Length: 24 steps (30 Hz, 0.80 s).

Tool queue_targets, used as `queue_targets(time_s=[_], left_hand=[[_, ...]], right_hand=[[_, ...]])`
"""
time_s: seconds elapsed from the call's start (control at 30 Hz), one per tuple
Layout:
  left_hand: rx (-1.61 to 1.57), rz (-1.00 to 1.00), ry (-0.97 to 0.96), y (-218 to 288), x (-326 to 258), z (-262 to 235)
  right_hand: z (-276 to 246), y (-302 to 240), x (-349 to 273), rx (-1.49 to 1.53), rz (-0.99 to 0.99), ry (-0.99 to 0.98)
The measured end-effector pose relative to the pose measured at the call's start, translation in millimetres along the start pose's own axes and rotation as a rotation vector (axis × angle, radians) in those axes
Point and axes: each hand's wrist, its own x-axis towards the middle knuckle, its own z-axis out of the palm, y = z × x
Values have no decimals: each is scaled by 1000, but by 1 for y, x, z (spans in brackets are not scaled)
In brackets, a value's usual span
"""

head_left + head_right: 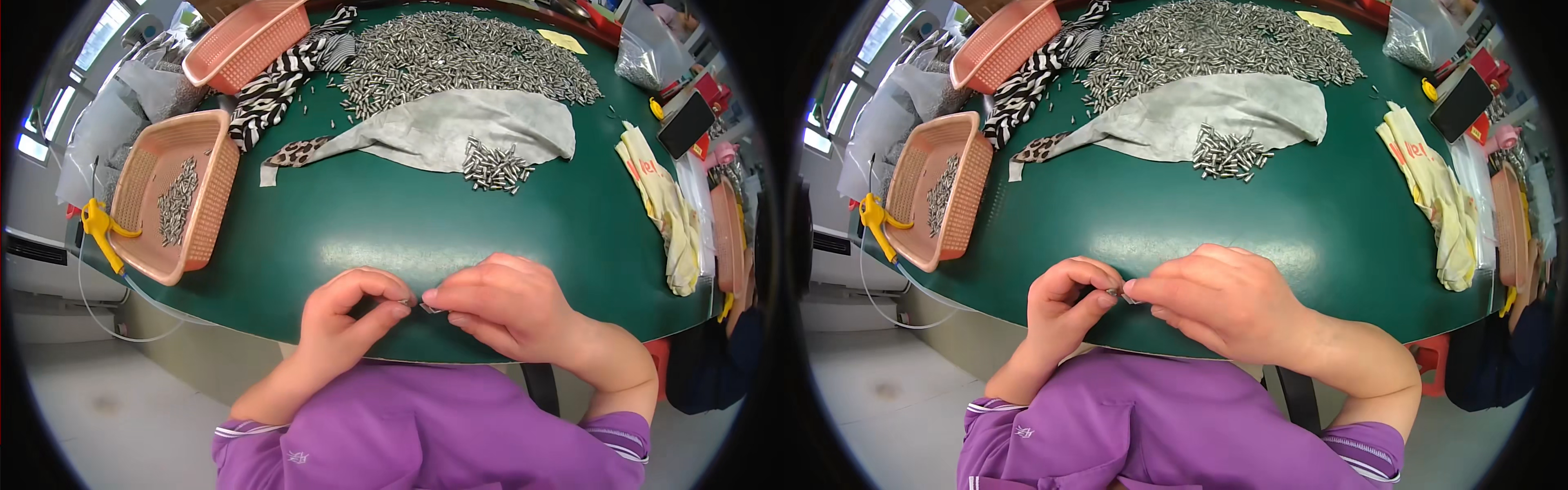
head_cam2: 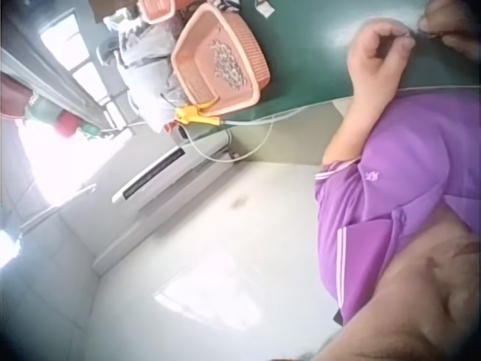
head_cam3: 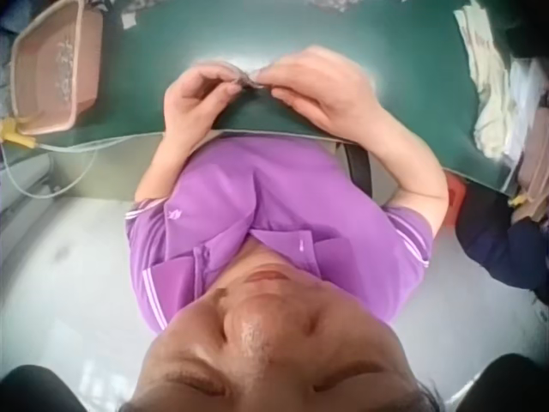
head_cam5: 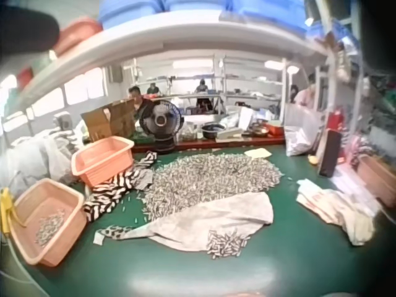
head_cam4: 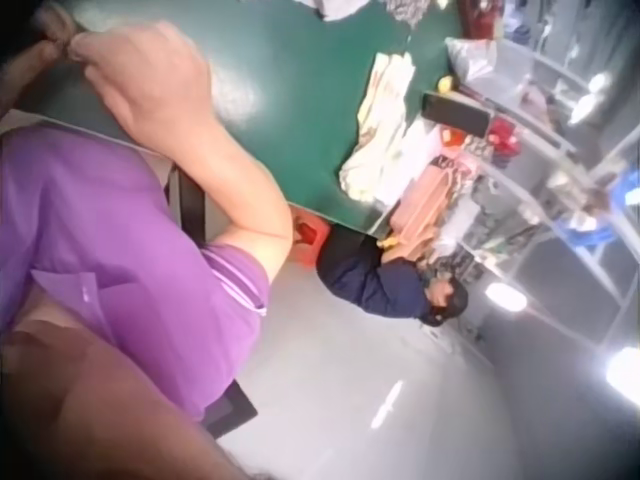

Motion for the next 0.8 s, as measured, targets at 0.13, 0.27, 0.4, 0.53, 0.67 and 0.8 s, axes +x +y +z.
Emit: queue_targets(time_s=[0.13,0.27,0.4,0.53,0.67,0.8], left_hand=[[24,-18,10,-2,0,0],[31,-16,-2,-2,-1,0],[23,-8,6,-3,-2,0],[29,12,-1,-3,-2,1],[12,13,25,-2,-1,3],[45,-12,48,-3,-2,4]], right_hand=[[6,2,0,34,36,22],[10,2,1,63,25,32],[11,0,-1,47,16,43],[11,-1,-1,38,21,41],[13,-1,0,27,39,48],[13,-2,1,-32,32,51]])
